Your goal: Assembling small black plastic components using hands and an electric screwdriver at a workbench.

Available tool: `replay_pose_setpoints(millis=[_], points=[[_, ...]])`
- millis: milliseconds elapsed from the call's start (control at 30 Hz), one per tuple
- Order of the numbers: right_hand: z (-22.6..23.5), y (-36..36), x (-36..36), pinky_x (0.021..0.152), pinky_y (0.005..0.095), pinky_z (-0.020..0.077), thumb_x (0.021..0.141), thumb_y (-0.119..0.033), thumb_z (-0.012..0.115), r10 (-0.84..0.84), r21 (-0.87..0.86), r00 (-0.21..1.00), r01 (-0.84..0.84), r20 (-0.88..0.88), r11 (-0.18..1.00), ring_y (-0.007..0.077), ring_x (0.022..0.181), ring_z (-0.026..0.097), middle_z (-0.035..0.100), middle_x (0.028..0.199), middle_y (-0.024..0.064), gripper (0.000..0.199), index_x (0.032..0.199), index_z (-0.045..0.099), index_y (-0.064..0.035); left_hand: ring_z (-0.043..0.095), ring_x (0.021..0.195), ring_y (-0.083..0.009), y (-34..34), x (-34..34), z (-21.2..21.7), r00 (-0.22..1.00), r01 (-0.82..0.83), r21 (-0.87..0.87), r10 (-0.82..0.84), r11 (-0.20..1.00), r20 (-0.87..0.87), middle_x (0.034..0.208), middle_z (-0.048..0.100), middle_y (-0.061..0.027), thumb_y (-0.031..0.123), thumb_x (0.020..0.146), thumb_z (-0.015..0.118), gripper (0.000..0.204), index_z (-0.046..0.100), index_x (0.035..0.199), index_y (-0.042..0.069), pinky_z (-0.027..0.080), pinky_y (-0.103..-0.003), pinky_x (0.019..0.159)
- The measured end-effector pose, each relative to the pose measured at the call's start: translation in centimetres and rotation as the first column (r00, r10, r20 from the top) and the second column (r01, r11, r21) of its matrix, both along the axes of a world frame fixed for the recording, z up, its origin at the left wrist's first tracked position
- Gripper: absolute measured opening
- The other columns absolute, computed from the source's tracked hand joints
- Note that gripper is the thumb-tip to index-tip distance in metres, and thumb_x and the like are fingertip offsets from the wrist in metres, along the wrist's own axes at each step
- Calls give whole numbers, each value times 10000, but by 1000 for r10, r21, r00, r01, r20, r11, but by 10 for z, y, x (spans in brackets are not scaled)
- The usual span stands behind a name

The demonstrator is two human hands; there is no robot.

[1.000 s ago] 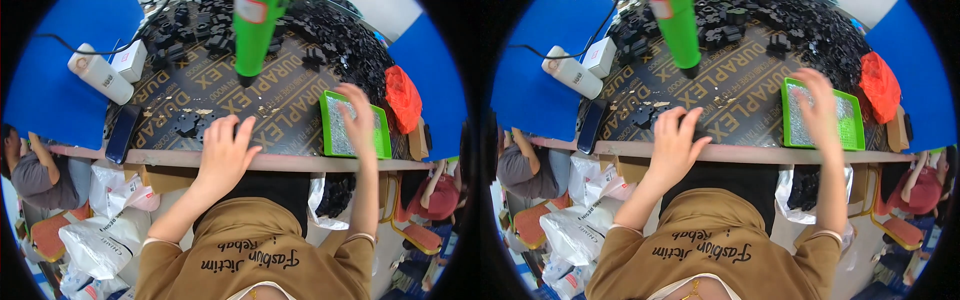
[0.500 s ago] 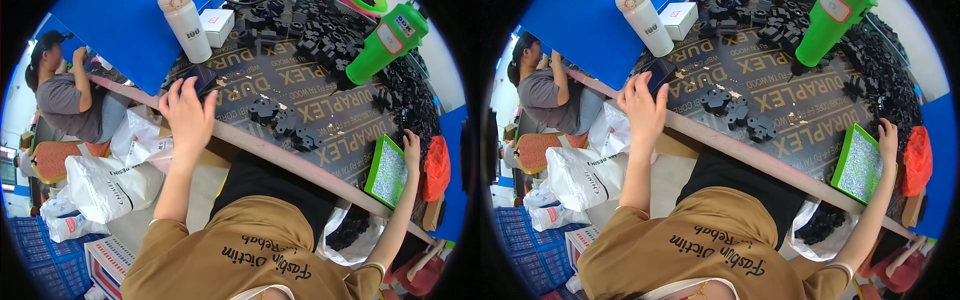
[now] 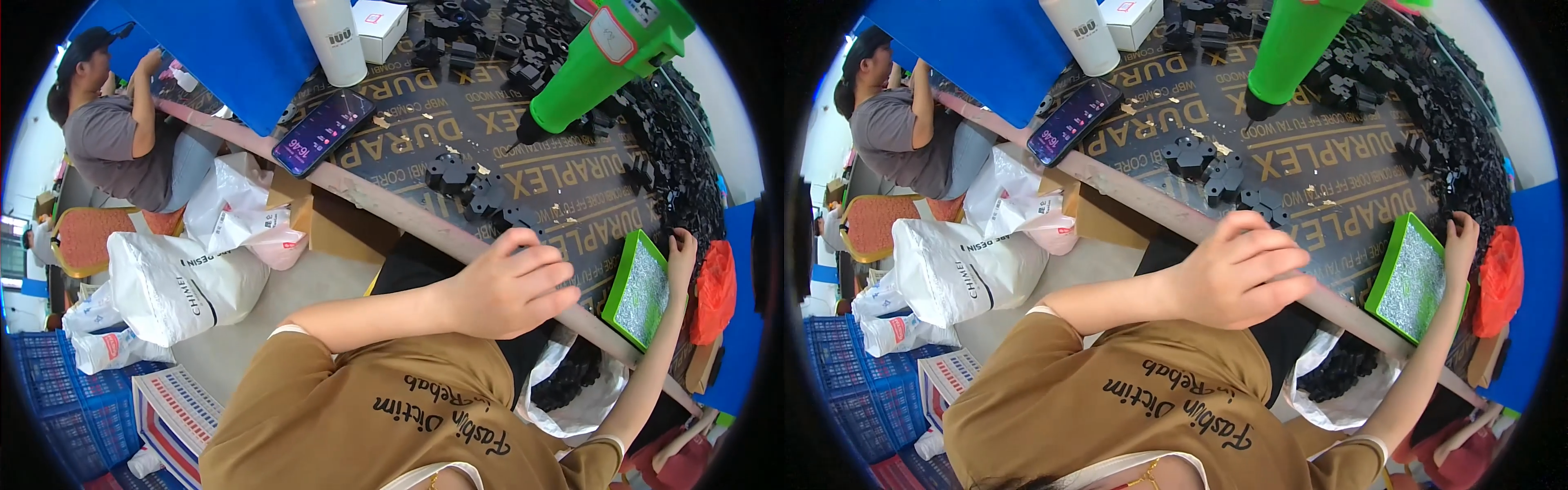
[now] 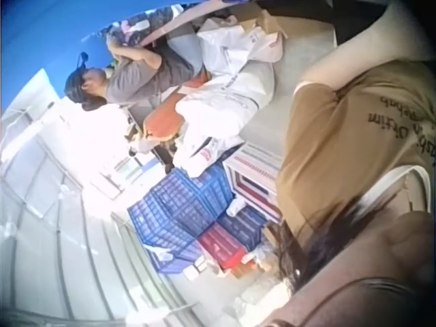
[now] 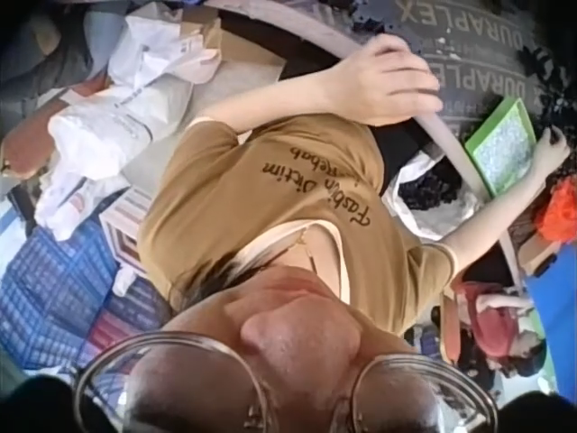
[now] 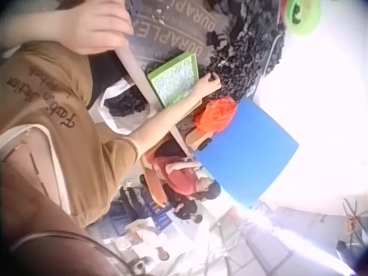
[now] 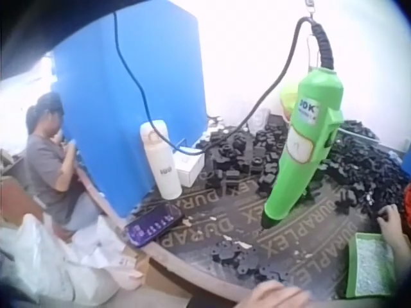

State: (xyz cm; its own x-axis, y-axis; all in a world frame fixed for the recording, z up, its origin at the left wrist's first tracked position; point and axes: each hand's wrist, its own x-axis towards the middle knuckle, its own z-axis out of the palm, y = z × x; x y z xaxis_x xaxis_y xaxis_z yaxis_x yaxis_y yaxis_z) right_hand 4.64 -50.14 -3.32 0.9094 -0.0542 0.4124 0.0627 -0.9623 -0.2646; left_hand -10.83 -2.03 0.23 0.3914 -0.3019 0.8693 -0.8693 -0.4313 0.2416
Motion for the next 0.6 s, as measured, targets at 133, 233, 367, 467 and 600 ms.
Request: replay_pose_setpoints(millis=[133, 233, 367, 467, 600], points=[[-2, -12, 9, 824, 304, 467, 879, -173, 627, 2, -48, 996, 3, 94, 999, 241, 936, 573, 555, 1041, 138, 234, 1049, 595, -16, 552, 933, -211, -13, 12, -8, 1000, 6, 18, -5, 1000, -28, 996, 584, -48, 138, 729, 641, 227, 608, 951, 102, 400, -386, 826], [-3, -5, 13, 817, 297, 471, 863, -227, 670, -63, 56, 991, 56, 120, 997, 223, 927, 583, 558, 1023, 136, 299, 1024, 593, 12, 547, 941, -215, -17, 21, -22, 999, -14, 41, 16, 999, -37, 978, 580, -46, 140, 730, 640, 222, 603, 944, 94, 396, -388, 837], [0, -13, 6, 762, 291, 496, 825, -218, 713, -53, 168, 987, 27, 153, 985, 201, 827, 604, 558, 995, 123, 300, 984, 598, 9, 548, 936, -221, -22, 27, -33, 1000, 1, 123, 3, 992, -29, 976, 573, -51, 125, 697, 649, 255, 597, 944, 86, 404, -398, 841], [18, 26, -12, 705, 283, 475, 815, -211, 717, -100, 227, 985, 66, 143, 972, 162, 775, 590, 615, 871, 112, 272, 945, 632, 12, 546, 936, -235, -20, 28, -28, 997, 23, 114, -14, 993, -75, 970, 574, -54, 104, 662, 646, 298, 604, 957, 86, 413, -410, 837], [27, 72, -10, 715, 315, 463, 845, -299, 670, -143, 266, 979, 100, 144, 959, 205, 790, 613, 652, 865, 130, 309, 921, 663, 0, 532, 960, -232, -12, 29, -26, 994, -16, 194, 36, 981, -101, 985, 571, -54, 116, 680, 625, 281, 609, 957, 80, 393, -404, 860]])
